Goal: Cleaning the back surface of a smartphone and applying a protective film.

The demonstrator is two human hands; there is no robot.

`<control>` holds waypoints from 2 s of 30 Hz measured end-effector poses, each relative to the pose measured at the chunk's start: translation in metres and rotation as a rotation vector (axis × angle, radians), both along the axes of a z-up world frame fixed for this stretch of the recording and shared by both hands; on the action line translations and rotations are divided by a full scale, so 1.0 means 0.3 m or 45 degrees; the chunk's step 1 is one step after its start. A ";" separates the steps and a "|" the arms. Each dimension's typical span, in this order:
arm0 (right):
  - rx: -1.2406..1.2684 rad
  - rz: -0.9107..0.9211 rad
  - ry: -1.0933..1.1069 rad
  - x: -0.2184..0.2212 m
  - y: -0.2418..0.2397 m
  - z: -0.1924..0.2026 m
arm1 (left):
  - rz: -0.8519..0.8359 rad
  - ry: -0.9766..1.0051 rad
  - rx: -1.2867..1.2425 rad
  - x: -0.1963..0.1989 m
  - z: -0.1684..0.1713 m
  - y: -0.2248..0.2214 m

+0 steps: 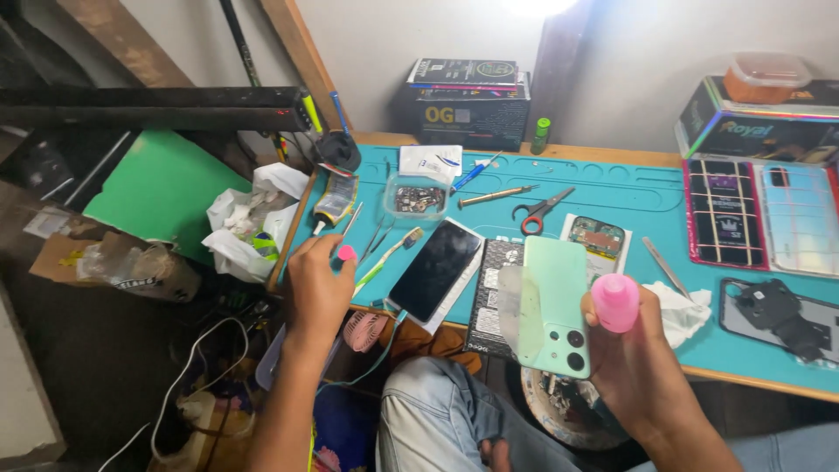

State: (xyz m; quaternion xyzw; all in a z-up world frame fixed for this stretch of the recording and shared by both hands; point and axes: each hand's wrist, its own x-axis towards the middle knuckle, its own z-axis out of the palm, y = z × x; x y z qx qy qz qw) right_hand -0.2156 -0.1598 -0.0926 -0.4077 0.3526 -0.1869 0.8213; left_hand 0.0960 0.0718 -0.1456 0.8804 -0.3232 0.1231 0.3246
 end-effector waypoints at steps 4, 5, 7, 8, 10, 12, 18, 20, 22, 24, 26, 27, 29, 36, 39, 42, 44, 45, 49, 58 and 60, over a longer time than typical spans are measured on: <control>0.029 -0.011 -0.063 0.005 0.003 -0.004 | -0.048 0.008 -0.172 -0.365 0.287 -0.141; 0.094 -0.053 -0.038 0.008 0.009 -0.002 | -0.216 0.142 -0.340 -0.471 0.343 -0.180; 0.159 -0.105 -0.010 0.011 0.024 0.019 | -0.393 0.285 -0.506 -0.636 0.401 -0.251; 0.210 -0.211 0.102 0.010 0.032 0.039 | -0.433 0.248 -0.513 -0.696 0.404 -0.286; 0.259 -0.324 0.207 -0.006 0.036 0.077 | -0.483 0.205 -0.524 -0.775 0.387 -0.351; 0.160 -0.262 0.326 -0.042 0.028 0.113 | -0.485 0.225 -0.555 -0.818 0.349 -0.418; -0.119 -0.357 0.004 -0.125 -0.043 0.097 | -0.479 0.556 -0.692 -0.901 0.354 -0.468; -0.078 -0.456 0.072 -0.154 -0.078 0.139 | -0.451 0.649 -0.723 -0.914 0.363 -0.476; -0.037 -0.550 0.136 -0.185 -0.117 0.154 | -0.419 0.737 -0.755 -0.923 0.373 -0.489; 0.118 -0.663 0.003 -0.225 -0.155 0.134 | -0.429 0.722 -0.730 -0.938 0.381 -0.503; 0.196 -0.719 -0.002 -0.248 -0.191 0.128 | -0.477 0.614 -0.617 -0.944 0.370 -0.519; 0.265 -0.755 -0.008 -0.259 -0.209 0.125 | -0.508 0.500 -0.518 -0.947 0.364 -0.526; 0.298 -0.773 -0.029 -0.279 -0.231 0.118 | -0.528 0.456 -0.432 -0.955 0.323 -0.542; 0.360 -0.810 -0.074 -0.316 -0.249 0.160 | -0.509 0.292 -0.108 -0.968 0.229 -0.583; 0.427 -0.871 -0.121 -0.312 -0.240 0.213 | -0.574 0.197 -0.064 -0.965 0.233 -0.595; 0.425 -0.849 -0.147 -0.311 -0.237 0.230 | -0.580 0.121 -0.014 -0.958 0.213 -0.599; 0.431 -0.856 -0.136 -0.310 -0.239 0.232 | -0.581 0.100 0.007 -0.960 0.221 -0.601; 0.433 -0.861 -0.126 -0.309 -0.241 0.234 | -0.580 0.078 0.023 -0.961 0.225 -0.602; 0.487 -0.890 -0.131 -0.310 -0.245 0.210 | -0.593 0.006 0.067 -0.962 0.244 -0.608; 0.478 -0.824 -0.168 -0.319 -0.241 0.191 | -0.582 -0.091 0.147 -0.980 0.296 -0.623; 0.502 -0.850 -0.199 -0.319 -0.241 0.190 | -0.581 -0.132 0.167 -0.976 0.295 -0.624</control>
